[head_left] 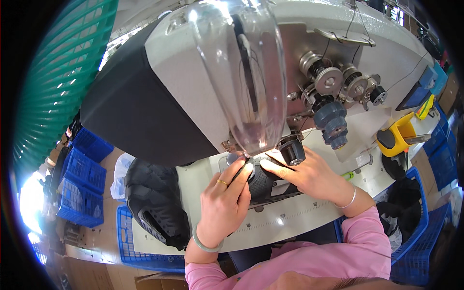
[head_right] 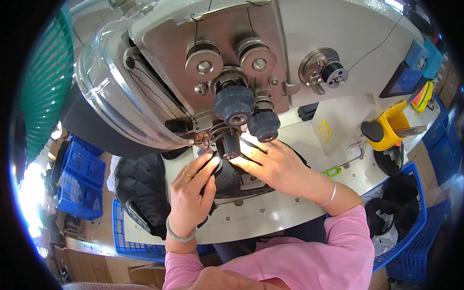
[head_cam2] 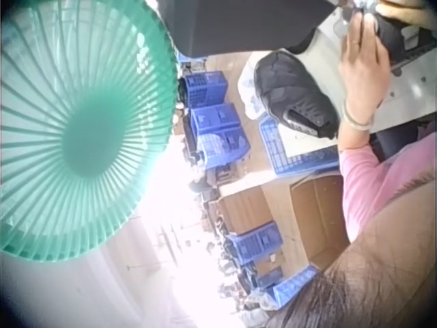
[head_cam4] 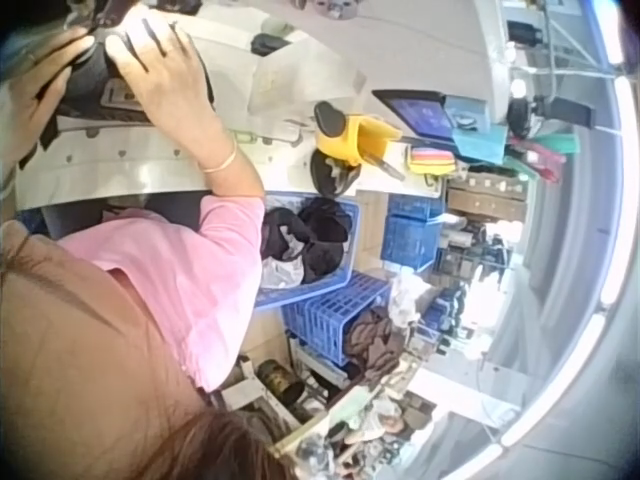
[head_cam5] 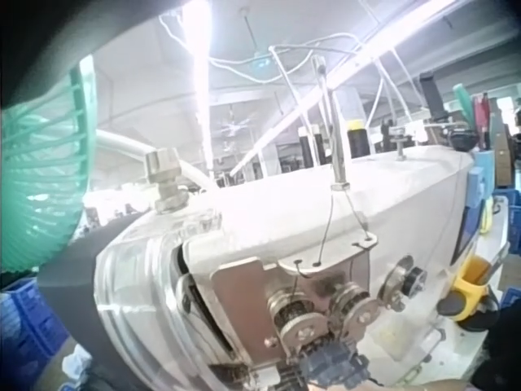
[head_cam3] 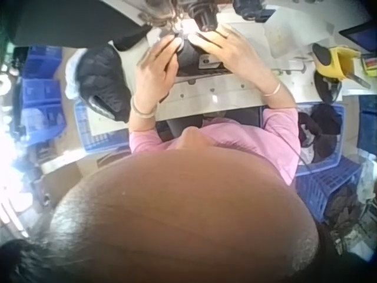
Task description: Using a sewing machine to stitch together black leather or synthetic shoe upper components in a factory setting.
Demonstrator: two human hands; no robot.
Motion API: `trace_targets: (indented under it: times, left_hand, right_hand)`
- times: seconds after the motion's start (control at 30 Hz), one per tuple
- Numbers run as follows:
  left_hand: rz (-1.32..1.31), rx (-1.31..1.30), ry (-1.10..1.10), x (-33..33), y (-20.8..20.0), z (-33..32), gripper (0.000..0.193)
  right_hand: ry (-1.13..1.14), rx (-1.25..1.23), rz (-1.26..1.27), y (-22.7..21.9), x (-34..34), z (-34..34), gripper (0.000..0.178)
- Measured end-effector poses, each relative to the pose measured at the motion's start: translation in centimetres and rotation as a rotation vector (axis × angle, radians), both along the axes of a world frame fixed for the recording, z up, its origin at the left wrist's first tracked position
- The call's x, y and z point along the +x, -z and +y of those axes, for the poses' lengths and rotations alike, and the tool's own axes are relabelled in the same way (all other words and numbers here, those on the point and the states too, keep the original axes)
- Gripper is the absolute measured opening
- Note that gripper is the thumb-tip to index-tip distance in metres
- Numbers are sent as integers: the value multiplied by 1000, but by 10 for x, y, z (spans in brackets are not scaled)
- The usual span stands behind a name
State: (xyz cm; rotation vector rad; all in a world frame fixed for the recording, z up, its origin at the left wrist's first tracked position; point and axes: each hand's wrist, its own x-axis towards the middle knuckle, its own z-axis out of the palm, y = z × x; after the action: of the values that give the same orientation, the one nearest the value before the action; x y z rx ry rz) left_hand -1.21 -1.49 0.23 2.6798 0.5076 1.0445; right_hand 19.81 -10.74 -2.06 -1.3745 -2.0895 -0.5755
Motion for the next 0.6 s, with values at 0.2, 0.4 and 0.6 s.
trace_targets:
  times: [0.2, 0.4, 0.6]
  left_hand:
    - [-36, -3, -8, 4, 1, -1, 30]
    - [-46, 8, -19, 8, 3, 2, 31]
    - [-17, 113, -65, 8, 12, -2, 33]
  right_hand:
    - [22, 19, 112, 2, 1, 3, 61]
    - [25, -36, 51, 6, 10, 5, 41]
    - [-29, -14, 46, 16, 22, 12, 49]
